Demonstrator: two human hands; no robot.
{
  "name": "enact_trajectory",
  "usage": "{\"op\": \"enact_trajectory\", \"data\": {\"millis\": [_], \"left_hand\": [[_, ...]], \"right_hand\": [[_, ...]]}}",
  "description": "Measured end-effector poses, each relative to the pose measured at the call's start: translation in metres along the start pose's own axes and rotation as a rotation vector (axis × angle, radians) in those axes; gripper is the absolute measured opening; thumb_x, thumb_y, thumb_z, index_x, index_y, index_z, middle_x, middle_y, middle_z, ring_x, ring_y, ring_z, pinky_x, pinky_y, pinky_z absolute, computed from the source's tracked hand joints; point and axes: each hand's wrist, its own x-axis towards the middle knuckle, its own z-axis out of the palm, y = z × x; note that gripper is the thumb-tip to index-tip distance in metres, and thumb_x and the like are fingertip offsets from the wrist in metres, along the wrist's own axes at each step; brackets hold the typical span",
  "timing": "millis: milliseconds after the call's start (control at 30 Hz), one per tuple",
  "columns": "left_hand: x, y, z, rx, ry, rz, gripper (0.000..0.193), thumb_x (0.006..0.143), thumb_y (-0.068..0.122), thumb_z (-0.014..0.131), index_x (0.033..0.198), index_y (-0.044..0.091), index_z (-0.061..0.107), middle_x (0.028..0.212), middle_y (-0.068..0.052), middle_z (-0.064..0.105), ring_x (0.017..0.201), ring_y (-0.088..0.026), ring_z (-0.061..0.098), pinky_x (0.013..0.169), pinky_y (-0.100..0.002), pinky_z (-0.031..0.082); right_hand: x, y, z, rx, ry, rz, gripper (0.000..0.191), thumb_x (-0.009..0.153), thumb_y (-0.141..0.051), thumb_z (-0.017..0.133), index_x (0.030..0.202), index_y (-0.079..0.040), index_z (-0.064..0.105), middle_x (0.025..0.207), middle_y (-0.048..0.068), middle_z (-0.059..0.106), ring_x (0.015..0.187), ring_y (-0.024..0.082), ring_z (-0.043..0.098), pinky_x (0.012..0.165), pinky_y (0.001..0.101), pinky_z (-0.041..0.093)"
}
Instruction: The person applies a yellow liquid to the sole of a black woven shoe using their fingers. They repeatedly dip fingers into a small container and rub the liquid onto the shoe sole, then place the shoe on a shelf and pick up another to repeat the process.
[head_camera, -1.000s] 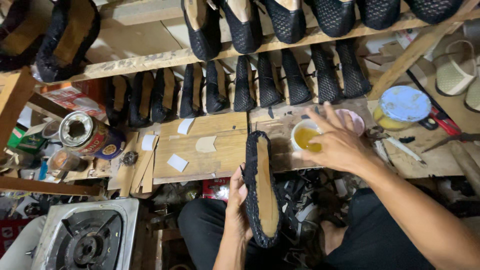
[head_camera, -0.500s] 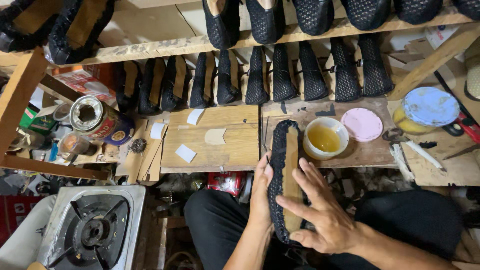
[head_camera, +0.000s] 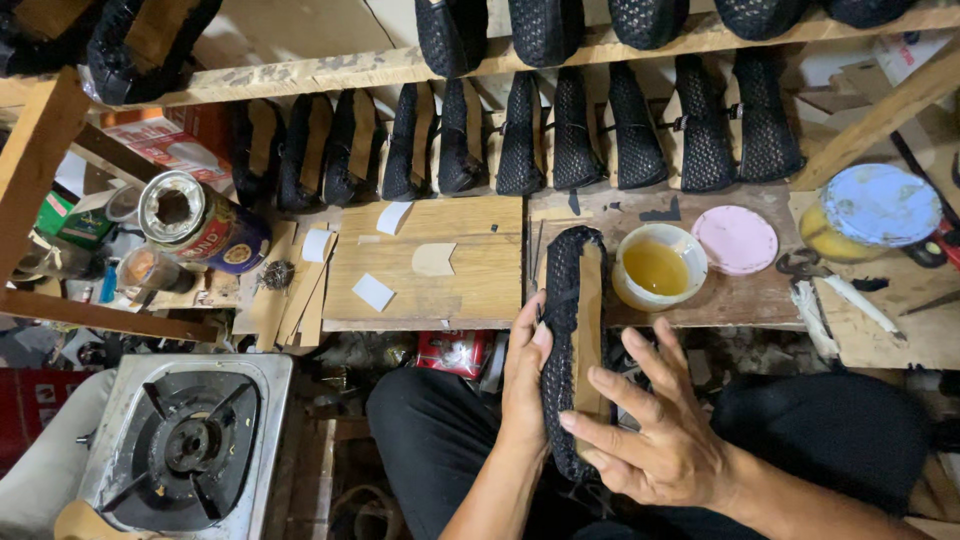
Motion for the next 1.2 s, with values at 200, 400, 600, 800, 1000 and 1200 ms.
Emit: {"op": "enact_trajectory", "data": {"millis": [200, 400, 600, 800, 1000, 1200], "left_hand": [[-0.005, -0.002, -0.003, -0.003, -0.046, 0.038, 0.059, 0.1, 0.031, 0.05, 0.151, 0.007, 0.038, 0.141, -0.019, 0.057, 0.123, -0.029, 0.061, 0.104, -0.042, 0.049], [-0.011, -0.006, -0.004, 0.075, -0.072, 0.116, 0.068, 0.097, 0.039, 0.055, 0.153, 0.003, 0.038, 0.148, -0.02, 0.051, 0.132, -0.028, 0.054, 0.11, -0.042, 0.044], [-0.016, -0.009, -0.003, 0.077, -0.152, 0.221, 0.067, 0.099, 0.042, 0.055, 0.149, 0.0, 0.039, 0.158, -0.015, 0.043, 0.144, -0.027, 0.047, 0.122, -0.043, 0.037], [-0.02, -0.014, -0.009, 0.071, -0.128, 0.169, 0.067, 0.098, 0.043, 0.054, 0.149, 0.002, 0.039, 0.155, -0.016, 0.046, 0.14, -0.028, 0.049, 0.119, -0.044, 0.039], [-0.023, -0.023, -0.017, 0.072, -0.119, 0.115, 0.071, 0.098, 0.046, 0.056, 0.151, 0.002, 0.039, 0.145, -0.018, 0.053, 0.129, -0.027, 0.057, 0.11, -0.041, 0.046], [-0.025, -0.012, -0.028, -0.001, -0.048, 0.062, 0.077, 0.095, 0.052, 0.059, 0.151, 0.005, 0.037, 0.143, -0.016, 0.056, 0.125, -0.025, 0.061, 0.105, -0.042, 0.051]], "right_hand": [[0.015, 0.002, -0.003, 0.043, 0.066, 0.168, 0.031, 0.09, -0.024, 0.07, 0.12, -0.023, 0.076, 0.158, 0.016, 0.04, 0.154, 0.042, 0.024, 0.127, 0.0621, 0.018], [0.02, 0.003, -0.008, -0.007, 0.072, 0.148, 0.029, 0.089, -0.023, 0.073, 0.117, -0.023, 0.077, 0.156, 0.016, 0.041, 0.153, 0.039, 0.026, 0.127, 0.0574, 0.019], [0.021, 0.013, -0.012, -0.028, 0.103, 0.115, 0.03, 0.087, -0.025, 0.073, 0.117, -0.021, 0.077, 0.156, 0.014, 0.04, 0.152, 0.038, 0.028, 0.127, 0.0542, 0.024], [0.021, 0.016, -0.015, -0.018, 0.086, 0.062, 0.03, 0.089, -0.026, 0.074, 0.119, -0.022, 0.076, 0.159, 0.014, 0.038, 0.153, 0.038, 0.03, 0.127, 0.0532, 0.026], [0.026, 0.029, -0.018, -0.018, 0.049, 0.174, 0.03, 0.086, -0.026, 0.073, 0.115, -0.019, 0.078, 0.161, 0.017, 0.035, 0.153, 0.041, 0.029, 0.126, 0.0536, 0.025], [0.014, 0.065, -0.026, -0.214, -0.085, 0.316, 0.033, 0.079, -0.039, 0.077, 0.101, -0.015, 0.078, 0.158, 0.006, 0.043, 0.151, 0.036, 0.033, 0.125, 0.0544, 0.027]]}}
